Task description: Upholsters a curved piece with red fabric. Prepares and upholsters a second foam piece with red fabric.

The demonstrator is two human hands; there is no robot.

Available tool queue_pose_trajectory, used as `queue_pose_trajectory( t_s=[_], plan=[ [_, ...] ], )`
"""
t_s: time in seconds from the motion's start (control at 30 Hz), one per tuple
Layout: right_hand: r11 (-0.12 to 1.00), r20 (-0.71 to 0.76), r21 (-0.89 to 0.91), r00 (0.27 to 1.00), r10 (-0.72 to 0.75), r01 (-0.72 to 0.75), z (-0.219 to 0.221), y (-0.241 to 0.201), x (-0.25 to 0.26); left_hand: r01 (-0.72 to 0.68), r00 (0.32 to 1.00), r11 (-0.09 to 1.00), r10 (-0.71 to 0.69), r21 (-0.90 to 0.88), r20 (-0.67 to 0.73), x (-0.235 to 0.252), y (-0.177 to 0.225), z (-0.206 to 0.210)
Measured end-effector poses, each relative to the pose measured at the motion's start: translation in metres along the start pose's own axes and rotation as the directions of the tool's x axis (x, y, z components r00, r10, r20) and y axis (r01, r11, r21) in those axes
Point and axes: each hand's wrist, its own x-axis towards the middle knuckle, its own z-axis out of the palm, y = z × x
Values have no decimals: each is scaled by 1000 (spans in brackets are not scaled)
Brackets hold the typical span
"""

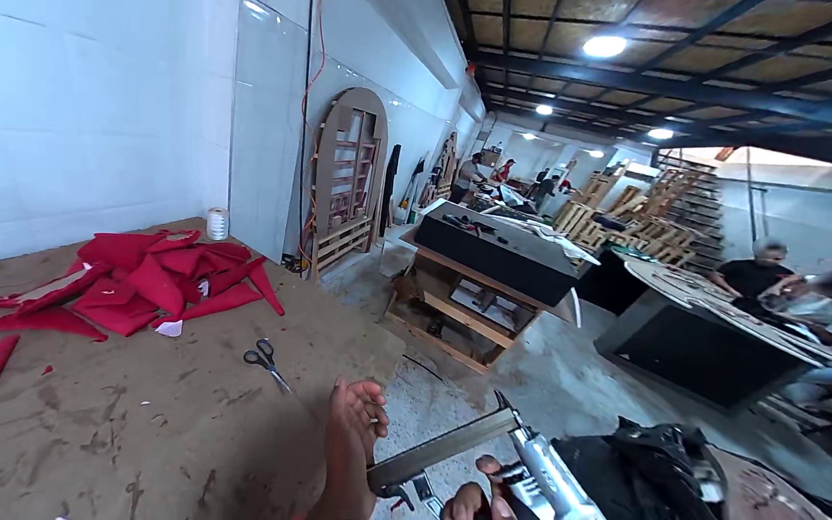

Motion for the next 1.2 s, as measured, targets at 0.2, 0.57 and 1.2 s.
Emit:
queue_pose_trajectory(
  t_s=[0.2,0.57,1.2],
  plan=[
    [990,50,128,998,46,-52,-5,0,-6,-64,994,997,60,41,92,-19,7,-19],
    [964,178,218,977,117,-155,22,15,-18,-340,934,935,324,97,147,-45,45,-18],
    [889,265,373,948,174,-267,49,14,-15,-766,642,445,563,463,520,-111,84,-107]
  ],
)
